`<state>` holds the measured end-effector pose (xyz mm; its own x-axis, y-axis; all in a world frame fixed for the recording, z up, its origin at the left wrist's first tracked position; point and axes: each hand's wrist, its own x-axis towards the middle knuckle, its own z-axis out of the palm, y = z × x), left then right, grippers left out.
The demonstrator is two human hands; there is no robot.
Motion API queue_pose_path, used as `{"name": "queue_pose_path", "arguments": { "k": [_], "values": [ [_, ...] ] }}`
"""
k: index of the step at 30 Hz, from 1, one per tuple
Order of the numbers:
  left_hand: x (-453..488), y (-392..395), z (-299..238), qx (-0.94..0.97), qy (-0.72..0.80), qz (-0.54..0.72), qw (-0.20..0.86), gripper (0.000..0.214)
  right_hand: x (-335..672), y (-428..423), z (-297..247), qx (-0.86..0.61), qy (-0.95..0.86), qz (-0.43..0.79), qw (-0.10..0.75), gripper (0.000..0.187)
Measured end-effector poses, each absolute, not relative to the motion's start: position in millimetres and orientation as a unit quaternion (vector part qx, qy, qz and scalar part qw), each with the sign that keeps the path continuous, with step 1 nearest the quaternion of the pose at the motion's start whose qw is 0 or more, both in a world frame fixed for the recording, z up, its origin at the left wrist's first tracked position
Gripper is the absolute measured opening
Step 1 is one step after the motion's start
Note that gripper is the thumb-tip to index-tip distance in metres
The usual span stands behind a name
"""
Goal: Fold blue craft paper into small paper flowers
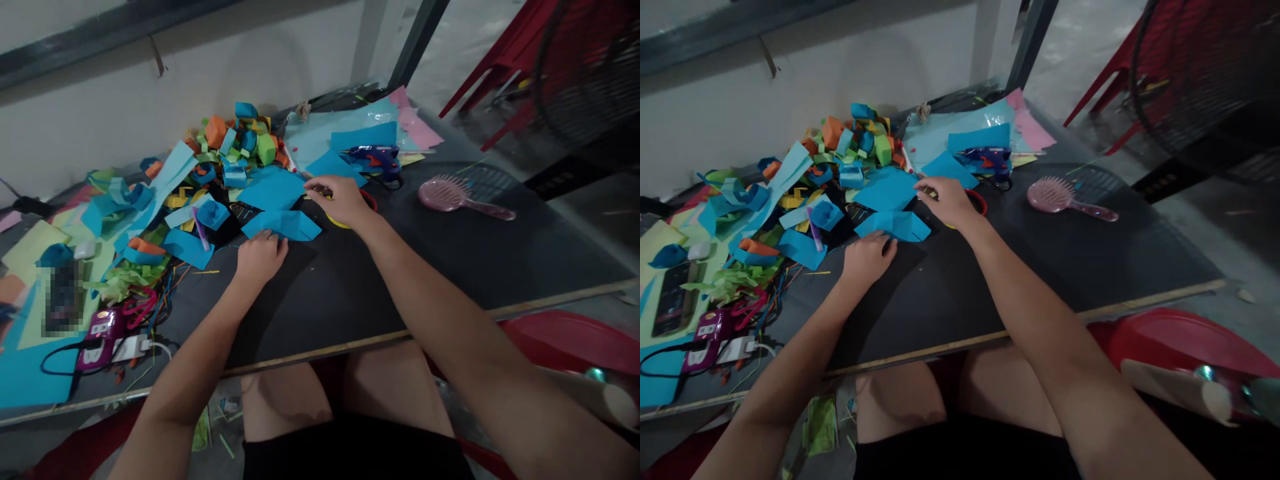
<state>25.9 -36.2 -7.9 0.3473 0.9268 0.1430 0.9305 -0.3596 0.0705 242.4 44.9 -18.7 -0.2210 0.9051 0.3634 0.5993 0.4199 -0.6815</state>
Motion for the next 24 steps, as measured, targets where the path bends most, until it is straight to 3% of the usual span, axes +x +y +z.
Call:
{"name": "queue_pose_path", "arguments": {
  "k": [6,11,14,19,24],
  "values": [
    [1.8,-16.6,-14.7,-0.873,-0.451,-0.164,-0.082,0.02,235.5,40.5,-19.5,-0.411,-0.849,0.159,0.291,0.037],
    [-8.1,-4.9,-16.8,-0.904,-0.352,-0.198,-0.138,0.014,228.9,36.1,-14.5,-0.368,-0.874,0.168,0.271,0.05],
    [-12.3,1.1,-15.6,-0.895,-0.383,-0.207,-0.104,0.024,228.3,34.0,-11.3,-0.348,-0.89,0.179,0.236,0.044],
    [-21.5,5.4,-9.3,-0.897,-0.394,-0.16,-0.122,0.016,228.7,34.2,-9.6,-0.325,-0.906,0.186,0.195,0.04],
    [-23.5,3.9,-4.7,-0.898,-0.401,-0.144,-0.109,0.025,229.0,32.3,-4.8,-0.307,-0.906,0.222,0.19,0.035]
  ]
}}
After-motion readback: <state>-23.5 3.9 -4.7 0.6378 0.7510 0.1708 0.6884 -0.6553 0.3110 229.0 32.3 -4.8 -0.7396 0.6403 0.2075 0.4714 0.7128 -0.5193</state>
